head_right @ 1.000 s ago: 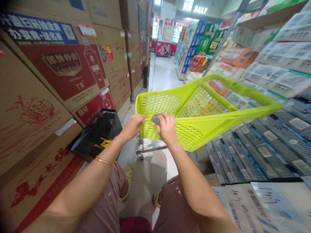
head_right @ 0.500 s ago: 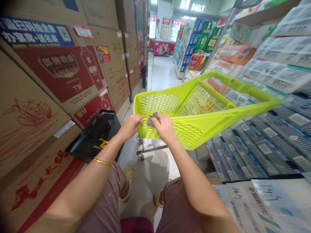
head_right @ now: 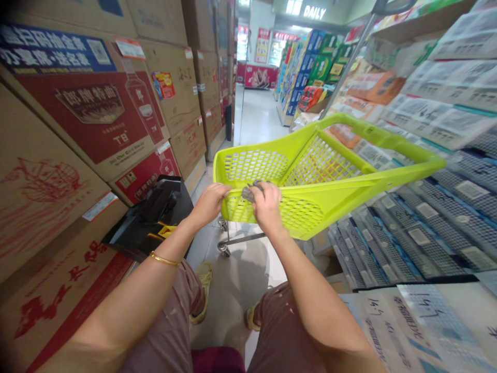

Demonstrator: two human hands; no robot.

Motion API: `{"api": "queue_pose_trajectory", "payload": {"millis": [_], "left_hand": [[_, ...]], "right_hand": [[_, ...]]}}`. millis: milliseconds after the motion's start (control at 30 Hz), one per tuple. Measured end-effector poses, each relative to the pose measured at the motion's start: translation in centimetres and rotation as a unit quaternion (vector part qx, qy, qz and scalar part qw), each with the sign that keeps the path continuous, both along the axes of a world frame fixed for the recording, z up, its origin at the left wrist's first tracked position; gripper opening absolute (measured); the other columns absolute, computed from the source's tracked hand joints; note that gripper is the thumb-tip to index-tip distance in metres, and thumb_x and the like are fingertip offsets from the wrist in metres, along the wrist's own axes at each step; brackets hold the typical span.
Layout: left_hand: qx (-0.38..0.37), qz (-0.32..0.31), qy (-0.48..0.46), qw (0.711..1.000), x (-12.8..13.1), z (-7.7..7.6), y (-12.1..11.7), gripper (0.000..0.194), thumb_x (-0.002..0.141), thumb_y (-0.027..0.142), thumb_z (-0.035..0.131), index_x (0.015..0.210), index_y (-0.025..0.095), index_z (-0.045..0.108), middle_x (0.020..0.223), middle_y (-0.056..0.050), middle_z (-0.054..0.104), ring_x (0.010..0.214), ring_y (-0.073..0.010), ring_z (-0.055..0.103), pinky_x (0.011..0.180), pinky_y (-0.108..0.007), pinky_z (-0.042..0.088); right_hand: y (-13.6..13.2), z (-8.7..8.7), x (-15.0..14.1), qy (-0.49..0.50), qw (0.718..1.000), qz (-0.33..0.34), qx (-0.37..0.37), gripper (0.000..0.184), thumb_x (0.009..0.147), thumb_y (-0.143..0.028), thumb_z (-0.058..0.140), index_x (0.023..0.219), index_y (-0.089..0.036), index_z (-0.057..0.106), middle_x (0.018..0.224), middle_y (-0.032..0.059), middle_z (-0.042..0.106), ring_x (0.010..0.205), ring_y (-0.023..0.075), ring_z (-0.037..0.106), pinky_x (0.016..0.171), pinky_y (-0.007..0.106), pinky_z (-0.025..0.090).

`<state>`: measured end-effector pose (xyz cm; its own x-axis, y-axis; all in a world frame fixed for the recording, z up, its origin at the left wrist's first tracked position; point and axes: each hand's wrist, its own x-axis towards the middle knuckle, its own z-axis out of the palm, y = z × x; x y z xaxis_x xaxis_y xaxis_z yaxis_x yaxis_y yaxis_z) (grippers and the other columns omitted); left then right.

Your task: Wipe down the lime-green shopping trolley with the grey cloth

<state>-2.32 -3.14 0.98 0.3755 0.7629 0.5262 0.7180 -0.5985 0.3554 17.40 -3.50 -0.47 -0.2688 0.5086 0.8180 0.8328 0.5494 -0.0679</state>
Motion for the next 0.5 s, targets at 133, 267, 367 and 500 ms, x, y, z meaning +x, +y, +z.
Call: {"api": "queue_pose_trajectory", "payload": {"millis": [133, 267, 367, 500], "left_hand": [[-0.001, -0.015, -0.019, 1.0, 0.1, 0.3, -0.2, 0.03, 0.081, 0.006, 0.039, 0.097, 0.015, 0.063, 0.094, -0.008, 0.067, 0.091, -0.0208, 0.058, 0.086, -0.035, 0.045], [-0.001, -0.034, -0.033, 0.999, -0.1, 0.8, -0.4, 0.031, 0.081, 0.005, 0.039, 0.098, 0.015, 0.063, 0.095, -0.008, 0.067, 0.091, -0.0205, 0.057, 0.086, -0.035, 0.045], [0.002, -0.037, -0.018, 0.999, -0.3, 1.0, -0.3, 0.028, 0.084, 0.008, 0.04, 0.1, 0.014, 0.062, 0.093, -0.008, 0.066, 0.09, -0.0205, 0.057, 0.085, -0.034, 0.045], [0.001, -0.017, 0.017, 1.0, -0.5, 0.8, -0.1, 0.026, 0.087, 0.011, 0.039, 0.101, 0.014, 0.061, 0.093, -0.009, 0.066, 0.09, -0.021, 0.058, 0.084, -0.034, 0.045]], "right_hand": [[-0.2, -0.6, -3.9, -0.006, 1.0, 0.002, 0.014, 0.027, 0.085, -0.02, 0.046, 0.108, -0.025, 0.059, 0.113, 0.0095, 0.055, 0.108, 0.0253, 0.045, 0.095, 0.046, 0.037], [-0.1, -0.6, -4.7, -0.045, 0.998, 0.011, 0.034, 0.027, 0.089, -0.022, 0.041, 0.108, -0.024, 0.06, 0.114, 0.0097, 0.057, 0.108, 0.0241, 0.046, 0.096, 0.044, 0.036], [0.1, -0.3, -3.7, -0.089, 0.996, 0.021, 0.016, 0.027, 0.09, -0.022, 0.041, 0.108, -0.026, 0.06, 0.116, 0.0086, 0.057, 0.109, 0.0231, 0.046, 0.097, 0.043, 0.035], [0.2, 0.2, -1.5, -0.109, 0.994, 0.002, 0.011, 0.024, 0.09, -0.021, 0.044, 0.106, -0.027, 0.061, 0.116, 0.0072, 0.058, 0.109, 0.0223, 0.046, 0.097, 0.042, 0.036]]}}
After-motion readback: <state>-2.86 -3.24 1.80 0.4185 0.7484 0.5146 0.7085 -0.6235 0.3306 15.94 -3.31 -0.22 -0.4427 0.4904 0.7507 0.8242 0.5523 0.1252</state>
